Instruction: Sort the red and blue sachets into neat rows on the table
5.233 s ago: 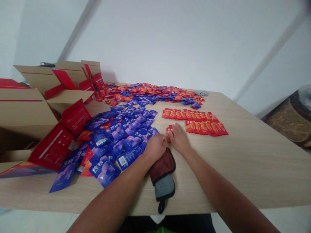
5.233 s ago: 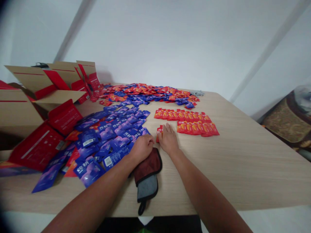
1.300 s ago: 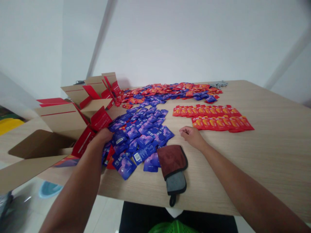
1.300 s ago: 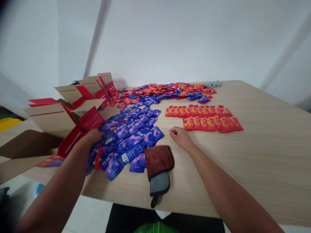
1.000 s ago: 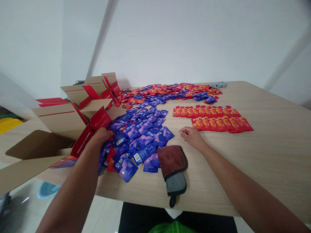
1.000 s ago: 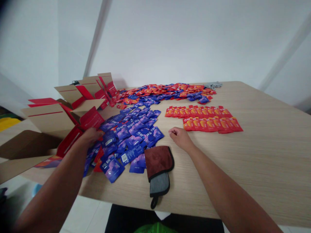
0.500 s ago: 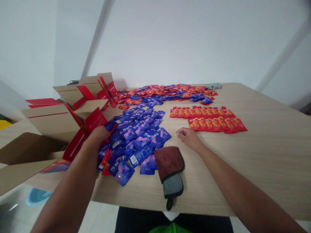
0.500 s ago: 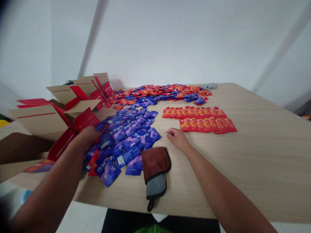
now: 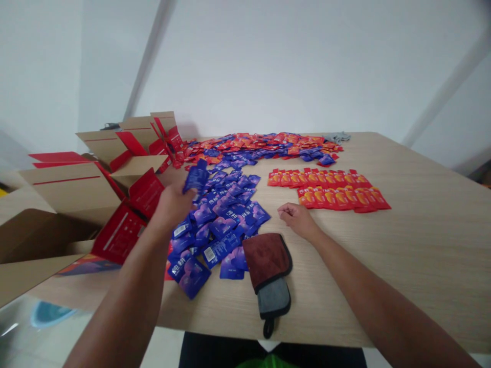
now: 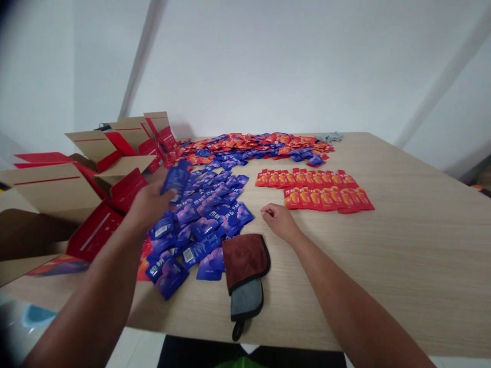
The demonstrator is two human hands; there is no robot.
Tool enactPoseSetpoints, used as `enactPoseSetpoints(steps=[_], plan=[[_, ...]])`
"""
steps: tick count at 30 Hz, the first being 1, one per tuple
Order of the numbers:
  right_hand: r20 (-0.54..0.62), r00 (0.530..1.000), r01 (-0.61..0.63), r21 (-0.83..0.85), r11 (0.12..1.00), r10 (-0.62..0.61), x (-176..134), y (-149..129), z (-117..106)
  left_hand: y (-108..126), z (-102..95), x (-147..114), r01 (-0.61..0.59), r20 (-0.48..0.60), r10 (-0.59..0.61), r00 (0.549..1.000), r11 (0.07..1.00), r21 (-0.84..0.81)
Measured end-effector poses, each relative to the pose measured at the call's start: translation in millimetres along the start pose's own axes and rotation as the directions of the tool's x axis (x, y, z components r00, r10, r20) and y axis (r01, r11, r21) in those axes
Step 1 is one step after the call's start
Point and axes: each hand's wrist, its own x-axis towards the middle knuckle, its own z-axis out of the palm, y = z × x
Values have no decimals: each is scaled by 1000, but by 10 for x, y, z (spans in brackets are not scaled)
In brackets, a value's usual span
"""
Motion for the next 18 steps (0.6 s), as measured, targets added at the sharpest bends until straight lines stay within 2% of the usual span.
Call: enactPoseSetpoints(steps=[2,4,6,7,9,11,13,15,18], plan=[[1,1000,4,-6,1000,-4,-18,-36,1,306,350,-186,-67,165,136,977,926,-371],[8,1000,1,0,1000,-1,-44,-100,-9,557,730,-365,-7,319,233,919,818,-576],[21,1000,-9,26,1000,8,-70,-174,-30,723,1047,-501,58,432,285,855,777,-627],[27,1000,-15,44,999,13,-79,-208,-40,768,1161,-544,55,449,288,846,790,-611],[29,999,-27,69,997,25,-87,-252,-57,788,1290,-581,-39,400,282,872,855,-517],[26,999,-35,69,997,33,-83,-259,-60,741,1302,-562,-194,289,299,910,921,-339],[29,999,-33,56,998,31,-75,-234,-53,669,1232,-509,-313,225,336,915,941,-131],[39,999,-21,47,999,19,-67,-195,-42,590,1105,-436,-362,224,346,911,932,33],[45,999,-22,51,998,20,-59,-140,-33,404,831,-276,-339,162,311,937,920,195]])
